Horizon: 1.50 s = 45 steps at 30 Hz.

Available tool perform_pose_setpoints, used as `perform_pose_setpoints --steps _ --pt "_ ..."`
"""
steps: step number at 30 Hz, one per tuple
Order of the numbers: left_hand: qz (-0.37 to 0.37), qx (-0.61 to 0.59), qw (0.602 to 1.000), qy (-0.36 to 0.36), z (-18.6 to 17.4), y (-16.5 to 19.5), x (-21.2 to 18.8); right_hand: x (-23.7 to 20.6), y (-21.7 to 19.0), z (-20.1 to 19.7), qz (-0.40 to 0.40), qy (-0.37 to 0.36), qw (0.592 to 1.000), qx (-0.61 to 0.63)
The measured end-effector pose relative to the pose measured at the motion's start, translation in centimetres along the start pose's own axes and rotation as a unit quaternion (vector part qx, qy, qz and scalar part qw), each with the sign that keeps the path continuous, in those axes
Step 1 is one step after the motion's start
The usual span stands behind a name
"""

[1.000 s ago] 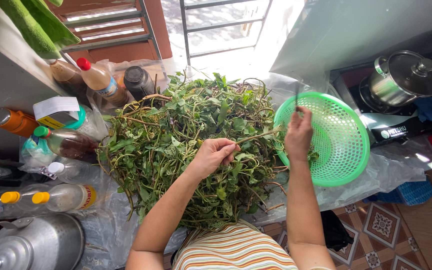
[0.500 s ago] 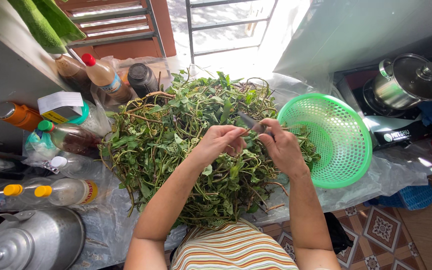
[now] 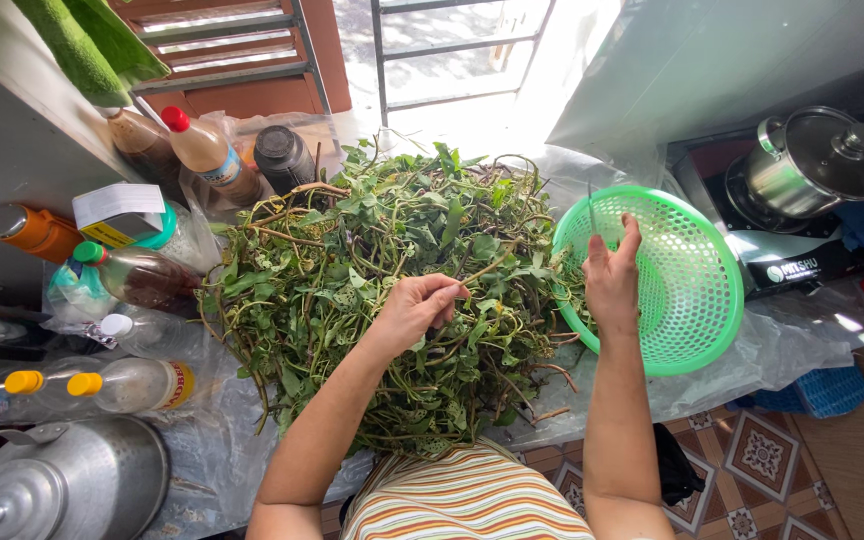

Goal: The person picks edible leaves from a large pile of water spinach vines on a plastic-covered counter, plucking leaves and tender tips by hand and occasionally cutting stems with a small knife, dropping the collected leaves into a green perforated basket beside the pile.

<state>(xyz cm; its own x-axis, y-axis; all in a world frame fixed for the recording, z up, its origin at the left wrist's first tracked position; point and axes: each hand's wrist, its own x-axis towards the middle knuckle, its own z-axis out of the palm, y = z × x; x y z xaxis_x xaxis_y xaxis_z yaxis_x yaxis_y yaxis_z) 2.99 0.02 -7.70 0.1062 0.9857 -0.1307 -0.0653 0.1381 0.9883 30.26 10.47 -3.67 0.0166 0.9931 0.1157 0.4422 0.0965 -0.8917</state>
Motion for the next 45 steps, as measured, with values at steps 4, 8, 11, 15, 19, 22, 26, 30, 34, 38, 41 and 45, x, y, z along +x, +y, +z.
perform_pose_setpoints --steps 4,8,11,15,19,22,26,30,34,38,41,45 --pt "0.037 0.118 0.991 0.045 0.2 2.1 0.0 -3.4 -3.2 -0.5 -0.061 -0.229 0.964 0.121" --pt "0.045 0.167 0.983 0.061 1.0 5.0 -0.4 -5.6 -6.3 0.7 -0.110 -0.278 0.950 0.089" --pt "0.083 0.224 0.970 0.051 0.8 6.8 -1.1 -5.3 -7.7 1.2 -0.111 -0.309 0.941 0.079" --pt "0.183 0.274 0.936 0.121 0.8 8.2 -1.3 -5.0 -8.2 1.1 -0.151 -0.259 0.954 0.030" --pt "0.269 0.302 0.905 0.128 2.5 8.0 -1.7 -5.6 -6.8 1.5 -0.186 -0.120 0.974 -0.039" --pt "0.309 0.338 0.879 0.129 4.5 7.2 -1.6 -5.1 -4.8 1.6 -0.228 -0.043 0.972 -0.032" --pt "0.247 0.368 0.887 0.128 3.6 6.0 -1.4 -0.6 -2.6 -2.0 0.018 0.108 0.985 -0.133" --pt "0.180 0.423 0.872 0.167 0.6 5.5 -1.2 0.5 -1.5 -4.5 -0.009 0.051 0.977 -0.208" --pt "0.188 0.430 0.872 0.142 1.1 5.7 -0.8 -3.5 -1.8 -1.1 -0.111 -0.186 0.976 -0.033" --pt "0.212 0.365 0.901 0.102 2.1 5.9 -1.0 -5.4 -2.7 2.1 -0.170 -0.278 0.944 -0.048" --pt "0.265 0.422 0.851 0.166 1.2 5.6 -1.4 -4.6 -2.9 1.3 -0.106 -0.197 0.969 -0.107" --pt "0.167 0.538 0.823 0.069 -1.0 4.3 -2.7 -3.1 -2.7 -1.2 -0.071 -0.019 0.961 -0.268"
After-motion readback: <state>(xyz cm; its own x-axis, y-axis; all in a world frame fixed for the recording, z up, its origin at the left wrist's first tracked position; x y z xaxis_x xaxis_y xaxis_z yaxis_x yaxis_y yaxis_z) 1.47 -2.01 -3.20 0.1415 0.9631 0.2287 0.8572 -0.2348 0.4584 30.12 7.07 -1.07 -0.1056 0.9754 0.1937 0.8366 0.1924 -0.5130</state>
